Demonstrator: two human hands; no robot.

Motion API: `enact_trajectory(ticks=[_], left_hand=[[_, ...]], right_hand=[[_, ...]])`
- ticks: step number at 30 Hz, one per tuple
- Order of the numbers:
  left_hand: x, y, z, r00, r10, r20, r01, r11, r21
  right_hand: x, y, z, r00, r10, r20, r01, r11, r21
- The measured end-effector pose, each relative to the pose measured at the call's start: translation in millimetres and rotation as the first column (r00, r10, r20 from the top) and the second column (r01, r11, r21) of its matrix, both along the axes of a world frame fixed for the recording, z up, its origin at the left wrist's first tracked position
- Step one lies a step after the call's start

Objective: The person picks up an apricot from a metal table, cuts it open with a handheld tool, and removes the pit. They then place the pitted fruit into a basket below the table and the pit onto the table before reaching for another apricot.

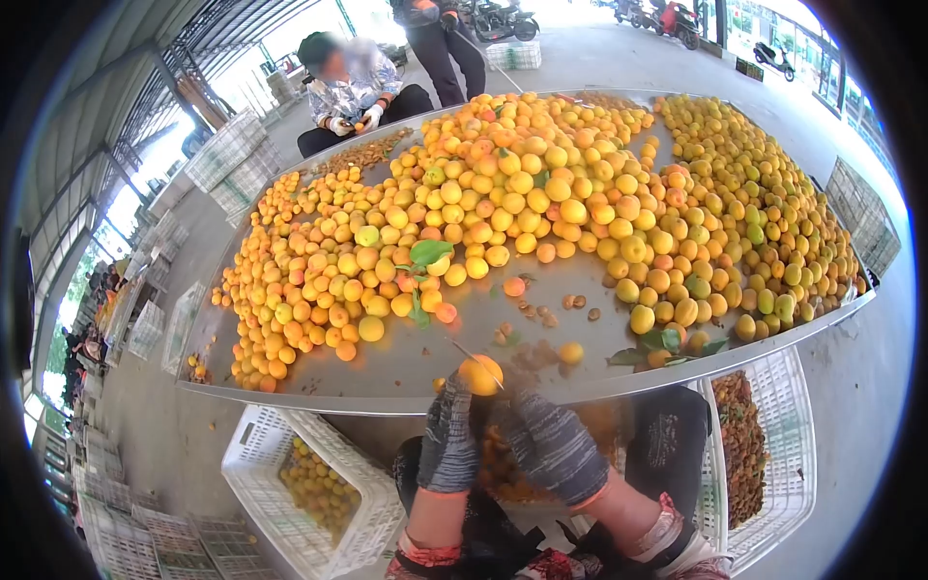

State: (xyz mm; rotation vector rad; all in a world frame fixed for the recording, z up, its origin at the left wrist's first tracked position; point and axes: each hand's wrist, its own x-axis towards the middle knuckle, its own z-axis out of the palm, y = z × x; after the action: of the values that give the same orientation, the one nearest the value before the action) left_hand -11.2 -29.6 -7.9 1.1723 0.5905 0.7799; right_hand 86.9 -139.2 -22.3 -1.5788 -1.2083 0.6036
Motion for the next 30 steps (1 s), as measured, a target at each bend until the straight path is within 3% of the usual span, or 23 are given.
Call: enact_trajectory(ticks=[1, 3, 5, 7, 9, 11, 12, 13, 14, 16, 19, 20, 22, 24, 25, 27, 29, 30], left_hand=[[-1.8, 2.7, 2.8, 0.997, -0.072, -0.013, 0.072, 0.996, -0.049], [-1.8, 4.2, 7.8, 0.997, -0.071, 0.011, 0.072, 0.997, -0.020], [-1.0, 4.1, 8.7, 0.997, -0.066, 0.038, 0.066, 0.998, 0.011], [2.2, -1.7, 3.5, 0.995, 0.032, 0.092, -0.023, 0.995, -0.099], [11.6, -11.4, -11.6, 0.985, 0.118, 0.128, -0.091, 0.976, -0.199], [16.2, -12.9, -14.4, 0.964, 0.209, 0.166, -0.153, 0.941, -0.302], [14.1, -13.2, -12.6, 0.983, 0.164, 0.083, -0.168, 0.985, 0.046], [10.7, -13.0, -10.1, 0.989, 0.147, -0.013, -0.131, 0.912, 0.389], [6.4, -8.7, -3.8, 0.989, 0.144, -0.018, -0.126, 0.914, 0.387], [2.1, 4.3, 11.1, 0.991, -0.085, -0.106, 0.092, 0.994, 0.061], [-0.6, 7.5, 1.1, 0.994, -0.111, 0.010, 0.110, 0.992, 0.054], [0.3, 4.2, 2.1, 0.994, -0.111, 0.010, 0.110, 0.992, 0.056], [5.6, -8.4, 5.0, 0.997, 0.080, -0.006, -0.080, 0.996, -0.042], [13.3, -17.2, 3.9, 0.990, 0.138, -0.017, -0.139, 0.987, -0.080], [17.3, -19.1, 3.7, 0.981, 0.192, -0.025, -0.194, 0.974, -0.119], [17.5, -16.8, -3.4, 0.991, 0.136, -0.017, -0.137, 0.983, -0.121], [12.5, -12.4, -4.2, 0.997, 0.076, -0.014, -0.077, 0.990, -0.114], [8.7, -8.5, -1.9, 0.993, 0.020, -0.112, -0.023, 1.000, -0.021]], right_hand=[[2.8, 2.1, 10.4, 1.000, -0.002, 0.000, 0.002, 1.000, 0.001], [3.7, 5.3, 35.7, 0.987, -0.045, 0.152, 0.027, 0.993, 0.118], [7.7, 6.5, 35.0, 0.986, 0.002, 0.168, -0.025, 0.990, 0.140], [6.5, 8.8, 32.4, 0.981, 0.046, 0.188, -0.077, 0.984, 0.158], [-5.9, 13.0, 26.1, 0.992, -0.069, 0.101, 0.054, 0.987, 0.150], [-11.5, 10.3, 18.9, 0.977, -0.131, 0.167, 0.106, 0.983, 0.151], [-13.0, 8.2, 16.0, 0.955, -0.195, 0.222, 0.164, 0.975, 0.151], [-9.2, 5.0, 14.5, 0.955, -0.197, 0.220, 0.168, 0.975, 0.146], [-2.1, 0.4, 13.3, 0.978, -0.129, 0.165, 0.110, 0.987, 0.121], [8.2, 1.3, 21.4, 0.992, -0.058, 0.112, 0.046, 0.993, 0.105], [12.5, 2.8, 35.2, 0.989, 0.015, 0.145, -0.025, 0.997, 0.068], [11.7, 4.4, 31.9, 0.980, 0.004, 0.200, -0.030, 0.991, 0.131], [3.3, 7.7, 27.8, 0.968, -0.011, 0.253, -0.040, 0.980, 0.193], [-13.3, 11.9, 24.9, 0.986, -0.147, 0.079, 0.131, 0.975, 0.182], [-14.0, 11.8, 17.0, 0.985, -0.147, 0.086, 0.129, 0.974, 0.185], [-15.3, 10.5, -3.0, 0.963, -0.161, 0.215, 0.109, 0.966, 0.234], [-8.0, 5.3, 4.4, 0.978, -0.131, 0.166, 0.101, 0.980, 0.174], [-3.0, 3.6, 10.9, 0.988, -0.098, 0.121, 0.084, 0.990, 0.116]])
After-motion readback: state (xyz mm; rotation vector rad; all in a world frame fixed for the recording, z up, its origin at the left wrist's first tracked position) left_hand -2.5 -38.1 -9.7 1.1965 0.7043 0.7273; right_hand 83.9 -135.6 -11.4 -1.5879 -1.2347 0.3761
